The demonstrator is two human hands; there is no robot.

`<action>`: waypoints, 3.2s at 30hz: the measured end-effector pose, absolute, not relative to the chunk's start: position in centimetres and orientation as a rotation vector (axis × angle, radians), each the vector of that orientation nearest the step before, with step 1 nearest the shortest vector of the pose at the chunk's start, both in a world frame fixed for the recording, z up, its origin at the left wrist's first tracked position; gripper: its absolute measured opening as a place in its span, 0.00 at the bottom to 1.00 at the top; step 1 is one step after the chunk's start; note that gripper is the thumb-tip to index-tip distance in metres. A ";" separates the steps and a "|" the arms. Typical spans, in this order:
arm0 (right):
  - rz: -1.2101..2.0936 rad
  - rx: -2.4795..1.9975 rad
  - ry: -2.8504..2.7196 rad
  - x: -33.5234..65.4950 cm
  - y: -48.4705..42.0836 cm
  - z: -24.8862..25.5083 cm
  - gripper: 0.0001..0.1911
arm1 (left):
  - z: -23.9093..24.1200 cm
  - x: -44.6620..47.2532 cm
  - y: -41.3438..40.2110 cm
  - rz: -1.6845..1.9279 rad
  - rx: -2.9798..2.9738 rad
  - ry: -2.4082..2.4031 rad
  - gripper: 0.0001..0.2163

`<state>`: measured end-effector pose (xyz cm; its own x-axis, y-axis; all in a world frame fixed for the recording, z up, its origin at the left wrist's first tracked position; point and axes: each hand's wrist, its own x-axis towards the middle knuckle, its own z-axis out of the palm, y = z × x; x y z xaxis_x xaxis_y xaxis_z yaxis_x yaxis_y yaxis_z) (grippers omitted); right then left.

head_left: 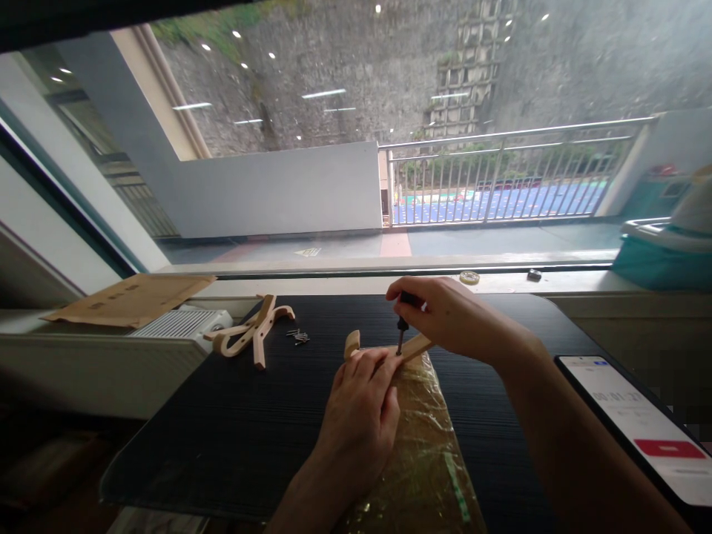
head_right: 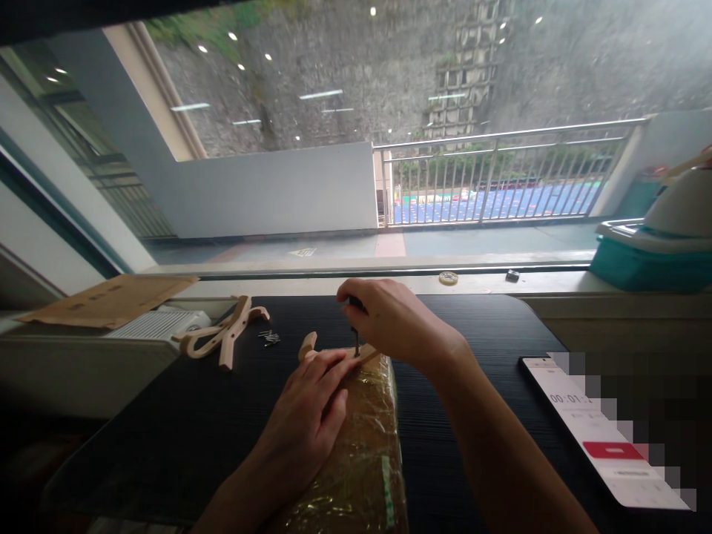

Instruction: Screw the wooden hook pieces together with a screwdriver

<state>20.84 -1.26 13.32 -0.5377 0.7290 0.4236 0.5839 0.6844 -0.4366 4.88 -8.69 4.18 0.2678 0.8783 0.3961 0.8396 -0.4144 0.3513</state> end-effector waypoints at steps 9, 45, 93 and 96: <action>0.212 -1.136 -2.300 20.9 -0.7 13.1 0.12 | 4.3 4.9 -8.9 0.813 2.445 1.665 0.20; 0.271 -1.063 -2.295 20.9 -0.6 13.0 0.12 | 4.1 4.9 -8.7 0.805 2.449 1.659 0.21; 0.419 -1.007 -2.341 21.5 -1.7 13.9 0.19 | 4.1 4.8 -8.8 0.834 2.470 1.641 0.20; 0.420 -1.025 -2.329 21.5 -1.5 13.8 0.17 | 4.1 4.8 -8.9 0.827 2.467 1.639 0.20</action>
<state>21.45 -1.50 13.82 -0.5545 0.7493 0.3621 0.5759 0.6596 -0.4830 4.83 -8.90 4.15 0.2880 0.8721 0.3957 0.8366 -0.4302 0.3392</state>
